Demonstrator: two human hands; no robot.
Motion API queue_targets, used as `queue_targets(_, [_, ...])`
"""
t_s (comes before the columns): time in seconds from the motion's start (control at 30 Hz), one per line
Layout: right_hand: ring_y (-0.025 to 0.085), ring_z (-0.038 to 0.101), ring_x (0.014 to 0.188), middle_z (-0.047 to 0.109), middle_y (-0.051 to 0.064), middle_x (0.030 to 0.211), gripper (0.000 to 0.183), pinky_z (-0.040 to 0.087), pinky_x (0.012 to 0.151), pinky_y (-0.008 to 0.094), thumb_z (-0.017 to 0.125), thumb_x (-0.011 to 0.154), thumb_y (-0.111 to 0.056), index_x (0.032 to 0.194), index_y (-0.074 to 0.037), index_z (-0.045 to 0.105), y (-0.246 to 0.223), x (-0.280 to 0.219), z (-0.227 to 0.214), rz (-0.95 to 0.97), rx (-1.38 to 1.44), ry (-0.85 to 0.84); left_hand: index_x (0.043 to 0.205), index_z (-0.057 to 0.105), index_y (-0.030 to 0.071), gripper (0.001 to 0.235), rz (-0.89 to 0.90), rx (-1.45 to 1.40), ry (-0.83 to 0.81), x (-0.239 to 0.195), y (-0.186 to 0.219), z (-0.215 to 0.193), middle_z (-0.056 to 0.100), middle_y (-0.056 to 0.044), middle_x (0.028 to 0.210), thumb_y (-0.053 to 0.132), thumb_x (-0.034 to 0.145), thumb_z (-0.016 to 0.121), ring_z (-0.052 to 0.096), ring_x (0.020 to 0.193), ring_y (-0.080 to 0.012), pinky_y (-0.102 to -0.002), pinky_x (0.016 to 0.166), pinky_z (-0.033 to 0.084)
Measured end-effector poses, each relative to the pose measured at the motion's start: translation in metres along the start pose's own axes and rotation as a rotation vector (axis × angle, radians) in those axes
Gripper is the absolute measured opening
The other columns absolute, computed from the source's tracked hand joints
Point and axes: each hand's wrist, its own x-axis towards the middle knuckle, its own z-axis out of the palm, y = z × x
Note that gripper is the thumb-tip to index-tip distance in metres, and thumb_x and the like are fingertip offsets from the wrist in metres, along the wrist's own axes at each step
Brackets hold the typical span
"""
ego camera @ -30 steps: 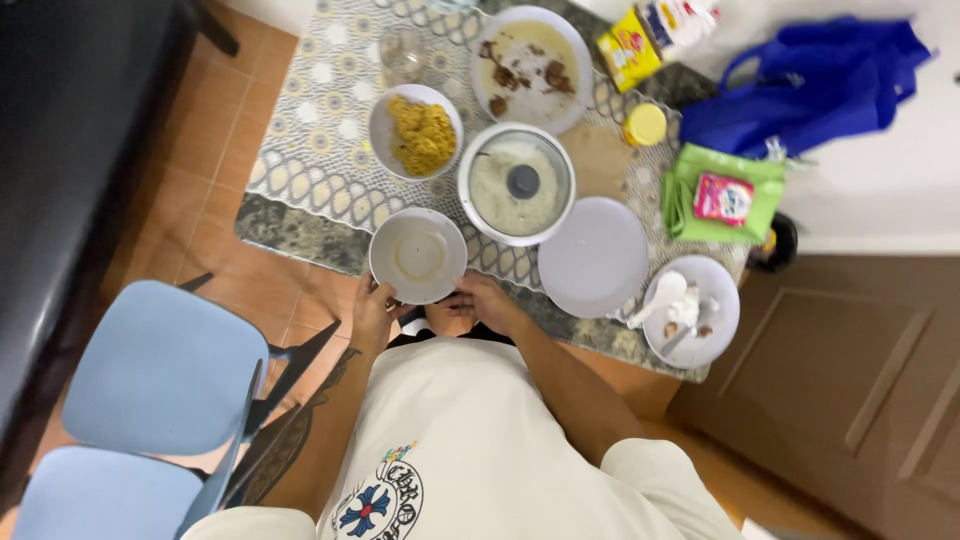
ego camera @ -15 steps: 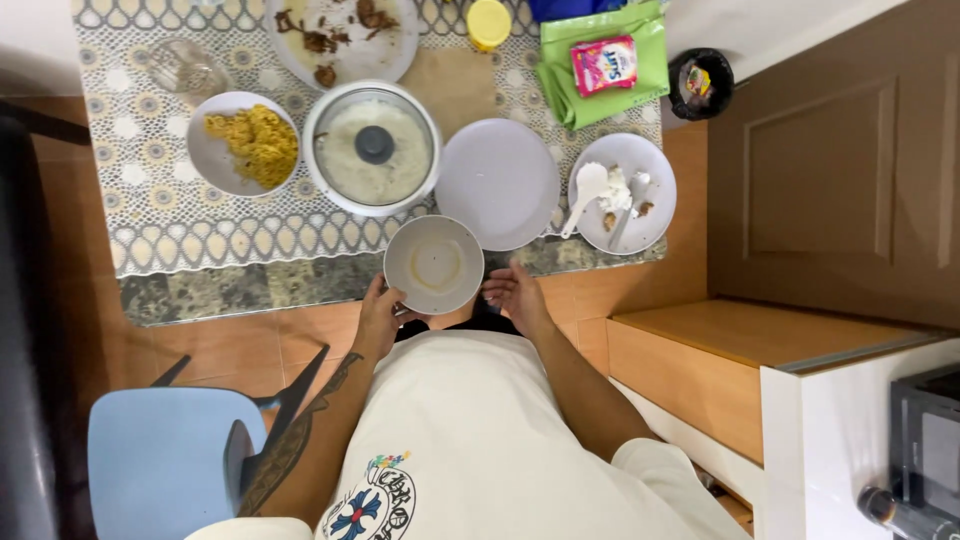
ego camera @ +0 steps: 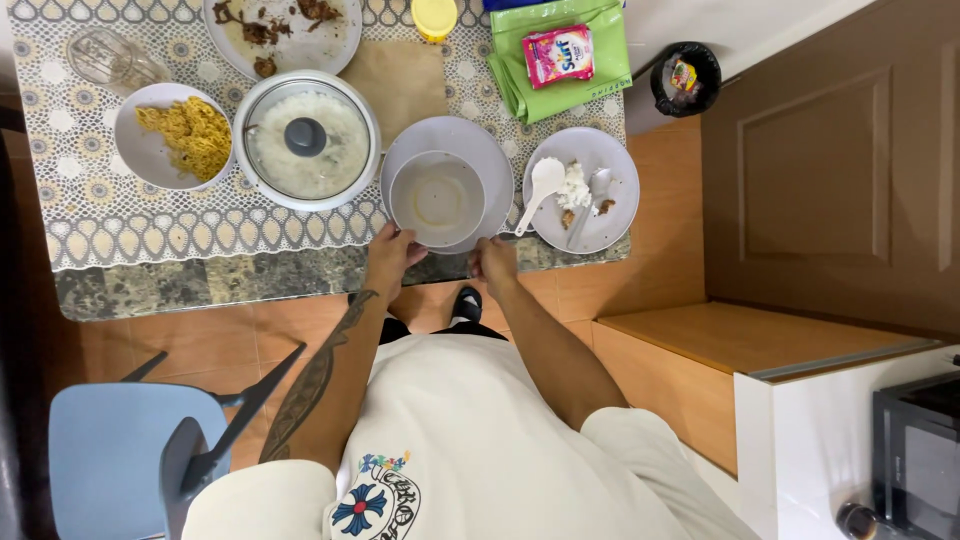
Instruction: The person clears a dining table by picking up dirty dishes, including plates with food remnants, bowls, and a glass, and carrying them to the kitchen sink. They place the items into the sink basin to be washed.
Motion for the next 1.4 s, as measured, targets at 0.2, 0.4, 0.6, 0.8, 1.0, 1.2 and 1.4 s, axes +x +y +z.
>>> queue_targets(0.2, [0.018,0.053,0.042,0.064,0.013,0.065,0.014,0.034,0.035,0.031,0.058,0.094,-0.014,0.089,-0.001,0.061,0.014,-0.027,-0.016,0.045,-0.039,-0.027,0.139,0.046,0.001,0.052,0.076,0.083,0.163,-0.003,-0.008,0.007,0.068,-0.009,0.104,0.015,0.093,0.067,0.070,0.082,-0.0184,-0.031,0.068,0.059])
queue_targets(0.4, [0.018,0.055,0.046,0.064,0.011,0.066,0.013,0.040,0.038,0.032,0.053,0.096,-0.017,0.092,-0.007,0.060,0.048,-0.016,-0.089,-0.056,0.170,0.207,0.122,0.054,-0.007,0.032,0.350,0.089,0.418,0.008,-0.069,-0.046,0.058,-0.012,0.097,0.016,0.104,0.069,0.055,0.075,-0.0169,-0.031,0.058,0.046])
queue_targets(0.6, [0.020,0.063,0.056,0.066,0.012,0.077,0.016,0.049,0.047,0.032,0.059,0.101,-0.020,0.101,-0.005,0.053,0.035,0.024,-0.176,-0.204,0.478,0.472,0.116,0.059,0.005,0.023,0.058,0.081,0.270,0.003,-0.063,-0.039,0.067,-0.008,0.101,0.018,0.097,0.060,0.069,0.081,-0.0145,-0.027,0.068,0.060])
queue_targets(0.8, [0.024,0.071,0.063,0.071,0.014,0.086,0.021,0.058,0.054,0.034,0.057,0.100,-0.017,0.113,-0.001,0.056,0.003,0.042,-0.206,-0.129,0.451,0.472,0.106,0.057,0.000,0.024,-0.073,0.086,0.281,-0.009,-0.062,-0.017,0.065,-0.013,0.088,0.022,0.099,0.062,0.066,0.067,-0.0210,-0.033,0.060,0.059])
queue_targets(1.0, [0.020,0.064,0.057,0.070,0.014,0.080,0.011,0.053,0.050,0.032,0.055,0.095,-0.009,0.099,0.000,0.060,-0.025,0.021,-0.201,-0.082,0.254,0.445,0.096,0.063,-0.003,0.022,-0.177,0.120,0.100,-0.026,-0.090,-0.010,0.067,-0.013,0.082,0.019,0.098,0.060,0.065,0.066,-0.0212,-0.033,0.060,0.056])
queue_targets(1.2, [0.019,0.064,0.056,0.064,0.012,0.076,0.009,0.052,0.049,0.031,0.049,0.092,-0.007,0.093,-0.002,0.056,-0.003,0.022,-0.217,-0.208,0.284,0.371,0.102,0.067,0.000,0.021,-0.192,0.153,-0.098,-0.039,-0.103,0.039,0.072,-0.010,0.093,0.019,0.097,0.058,0.070,0.084,-0.0207,-0.032,0.080,0.059])
queue_targets(1.4, [0.017,0.065,0.058,0.067,0.010,0.076,0.013,0.055,0.053,0.030,0.048,0.091,-0.007,0.097,-0.002,0.058,0.005,-0.008,-0.229,-0.260,0.261,0.277,0.121,0.059,0.001,0.029,-0.127,0.094,-0.164,-0.029,-0.109,0.095,0.069,-0.012,0.115,0.021,0.101,0.053,0.070,0.099,-0.0196,-0.031,0.088,0.058])
